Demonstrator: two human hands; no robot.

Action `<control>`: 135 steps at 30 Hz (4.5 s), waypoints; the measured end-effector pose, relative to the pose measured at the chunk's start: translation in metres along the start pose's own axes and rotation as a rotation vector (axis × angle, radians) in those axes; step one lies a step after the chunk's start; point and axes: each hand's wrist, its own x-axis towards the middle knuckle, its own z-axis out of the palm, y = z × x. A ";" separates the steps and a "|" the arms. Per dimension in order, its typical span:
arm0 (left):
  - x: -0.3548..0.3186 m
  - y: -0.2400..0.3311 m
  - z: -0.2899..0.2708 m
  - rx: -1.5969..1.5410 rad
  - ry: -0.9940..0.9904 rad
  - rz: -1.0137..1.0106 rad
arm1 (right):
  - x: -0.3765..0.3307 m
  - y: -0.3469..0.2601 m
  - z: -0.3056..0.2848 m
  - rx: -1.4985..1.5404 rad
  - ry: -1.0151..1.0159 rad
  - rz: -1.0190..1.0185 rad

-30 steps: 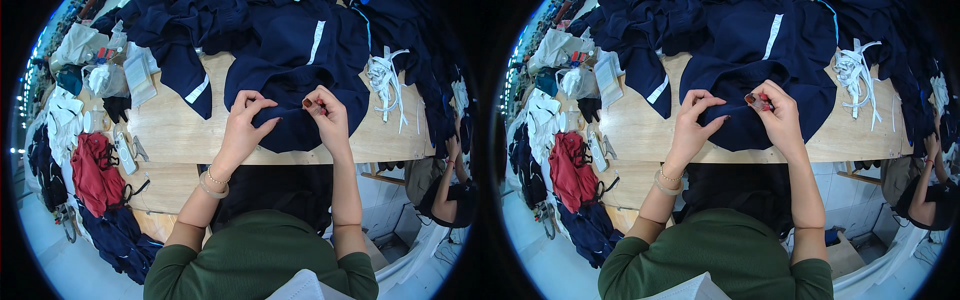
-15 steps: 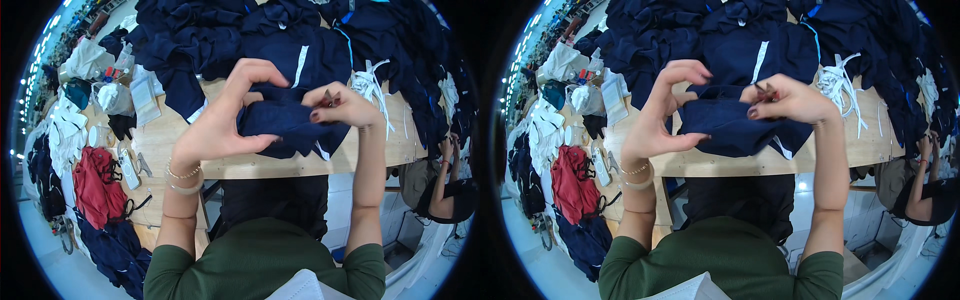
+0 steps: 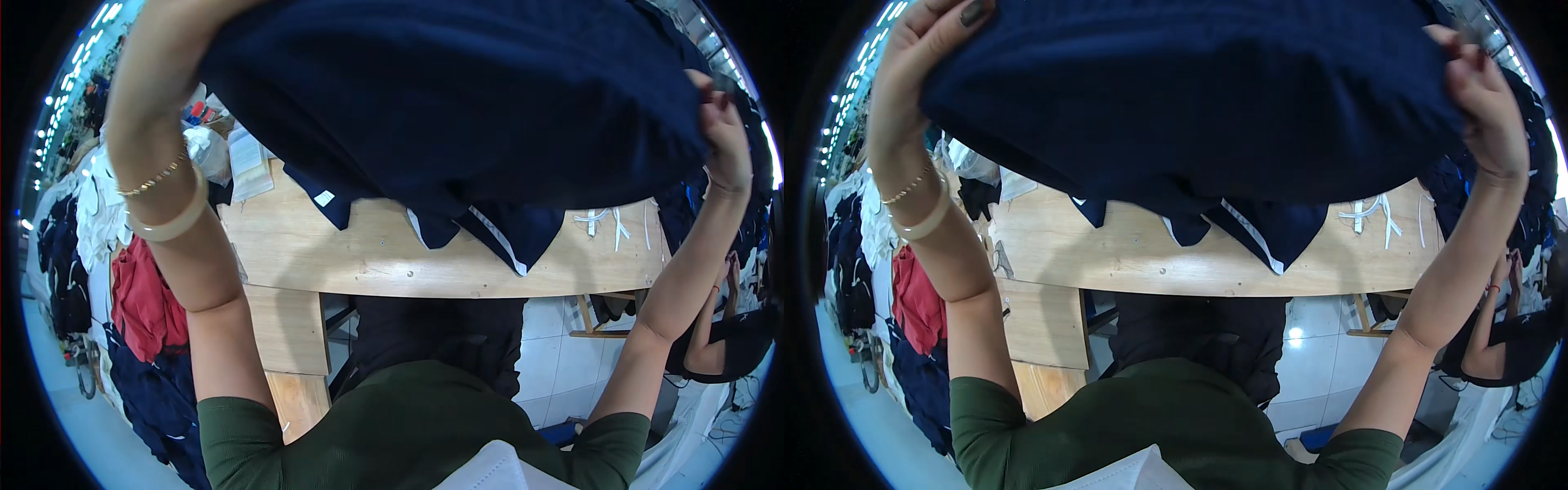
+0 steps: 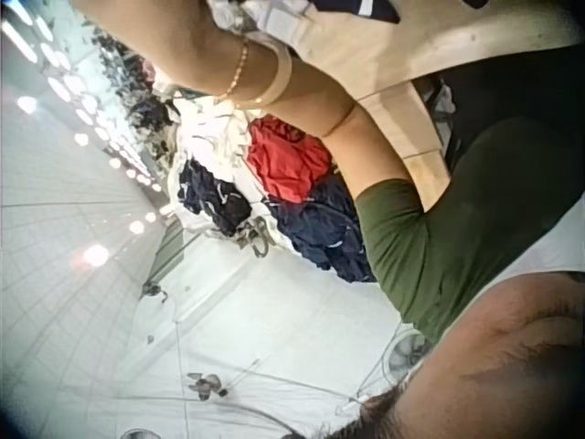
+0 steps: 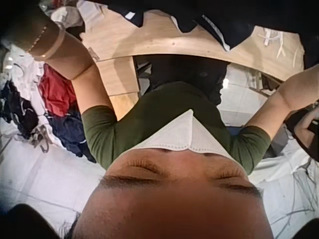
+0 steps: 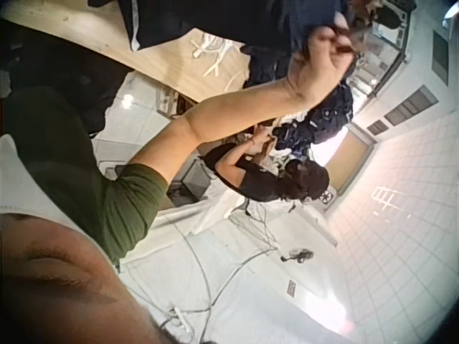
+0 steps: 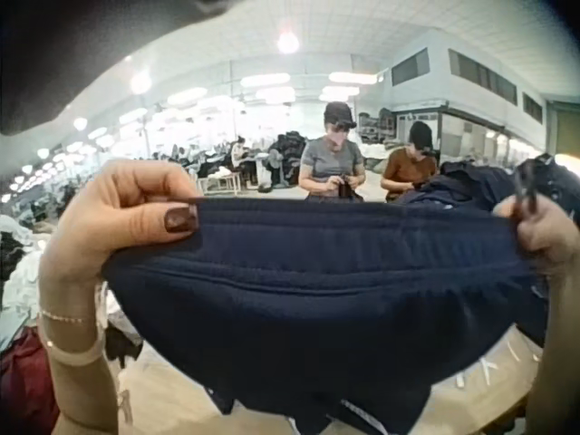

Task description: Trim loose threads from finished blue garments using thread snips in a factory setting.

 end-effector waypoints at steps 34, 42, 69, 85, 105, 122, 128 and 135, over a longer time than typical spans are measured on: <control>-0.097 -0.258 0.211 -0.332 0.055 -0.548 | -0.140 0.170 0.268 0.943 0.005 0.703; -0.092 -0.210 0.198 -0.340 -0.192 -0.343 | -0.142 0.118 0.239 0.802 0.001 0.721; -0.100 -0.194 0.177 -0.082 -0.288 -0.243 | -0.160 0.072 0.221 -0.059 -0.349 0.427; -0.099 -0.194 0.175 -0.137 -0.310 -0.288 | -0.158 0.074 0.221 -0.023 -0.379 0.436; -0.100 -0.195 0.174 -0.106 -0.319 -0.288 | -0.157 0.080 0.220 0.026 -0.395 0.437; -0.103 -0.197 0.177 -0.193 -0.295 -0.329 | -0.158 0.083 0.225 0.072 -0.383 0.428; -0.102 -0.196 0.176 -0.193 -0.292 -0.332 | -0.156 0.081 0.220 0.030 -0.377 0.471; -0.102 -0.194 0.176 -0.171 -0.303 -0.338 | -0.156 0.083 0.223 0.051 -0.391 0.419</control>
